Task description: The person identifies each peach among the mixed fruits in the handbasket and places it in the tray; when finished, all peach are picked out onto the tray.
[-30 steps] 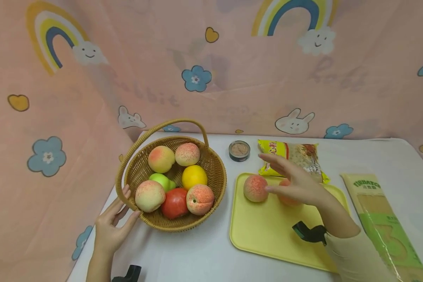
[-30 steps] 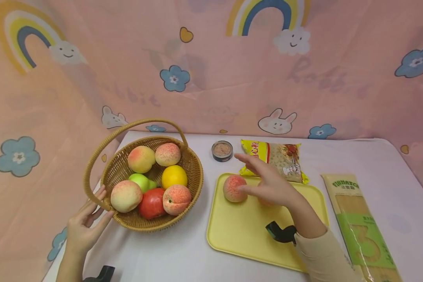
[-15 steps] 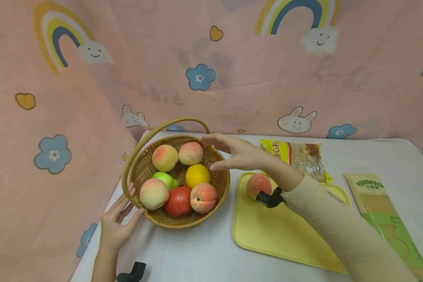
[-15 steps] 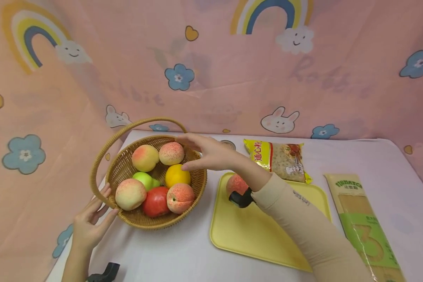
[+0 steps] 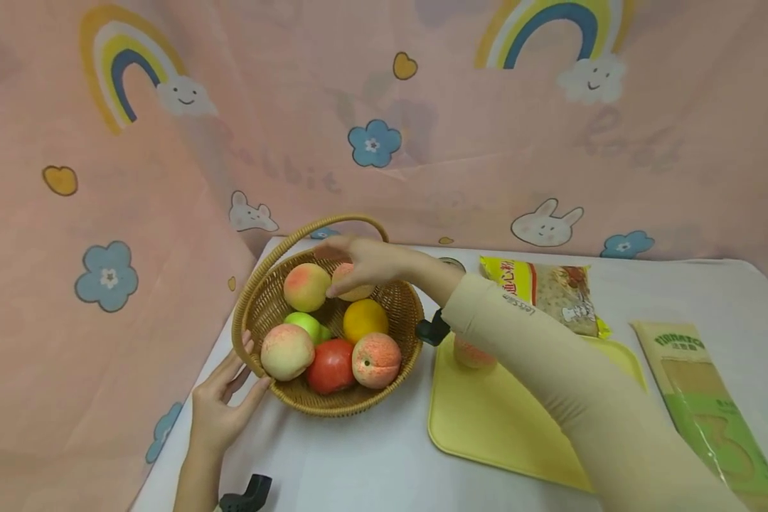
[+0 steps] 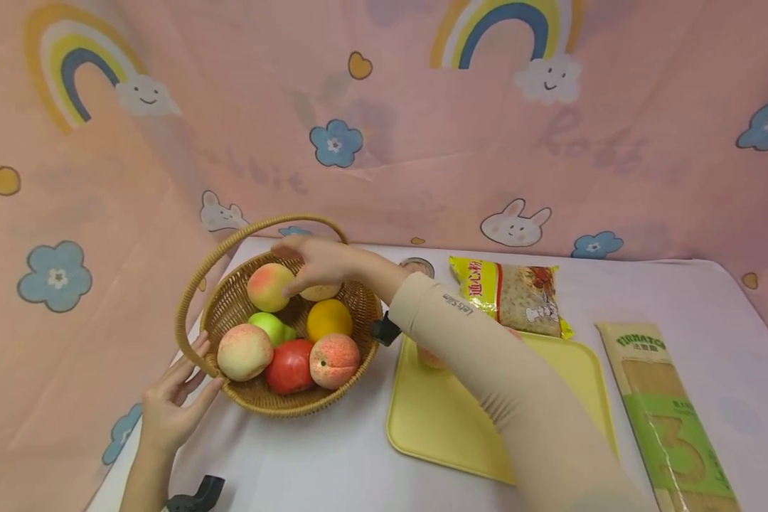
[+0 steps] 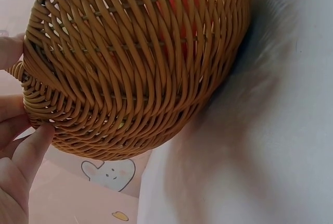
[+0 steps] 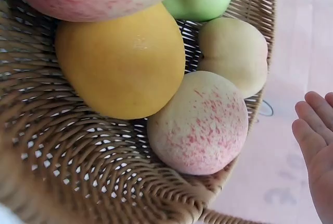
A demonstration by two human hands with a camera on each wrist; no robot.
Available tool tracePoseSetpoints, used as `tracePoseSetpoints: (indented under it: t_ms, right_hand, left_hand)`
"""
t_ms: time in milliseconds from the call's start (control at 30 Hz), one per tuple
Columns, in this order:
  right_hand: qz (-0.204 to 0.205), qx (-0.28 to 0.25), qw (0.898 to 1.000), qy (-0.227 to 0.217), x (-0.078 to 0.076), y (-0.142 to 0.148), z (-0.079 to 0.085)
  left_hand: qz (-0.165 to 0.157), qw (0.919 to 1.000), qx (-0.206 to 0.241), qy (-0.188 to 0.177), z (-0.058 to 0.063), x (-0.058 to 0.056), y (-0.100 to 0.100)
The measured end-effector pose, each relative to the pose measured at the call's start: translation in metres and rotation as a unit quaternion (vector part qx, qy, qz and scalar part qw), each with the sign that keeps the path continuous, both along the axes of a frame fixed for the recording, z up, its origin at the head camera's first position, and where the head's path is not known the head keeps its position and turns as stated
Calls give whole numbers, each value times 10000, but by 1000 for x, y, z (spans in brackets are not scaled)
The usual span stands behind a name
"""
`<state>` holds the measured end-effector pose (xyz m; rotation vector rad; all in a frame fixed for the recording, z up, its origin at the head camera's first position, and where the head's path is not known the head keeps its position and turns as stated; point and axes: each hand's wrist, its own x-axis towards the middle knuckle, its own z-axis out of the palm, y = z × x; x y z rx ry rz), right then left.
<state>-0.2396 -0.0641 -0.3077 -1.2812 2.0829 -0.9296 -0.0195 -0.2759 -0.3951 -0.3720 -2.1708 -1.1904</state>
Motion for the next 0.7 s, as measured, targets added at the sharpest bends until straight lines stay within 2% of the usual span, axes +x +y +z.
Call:
tracePoseSetpoints:
  t_ms: [333,467,700]
  right_hand:
    - [76,649,9977,170,-18,-40,-12]
    - [150,604,9978,241,-24,-47,-23]
    - [172,633,9954,704,-30,-55,-36]
  left_hand:
    - [-29,9999,135,-81,0,-1,2]
    - [-51,9999,151,-54,-1,-1,3]
    - [-58,9999,116,-42,1,-2,2]
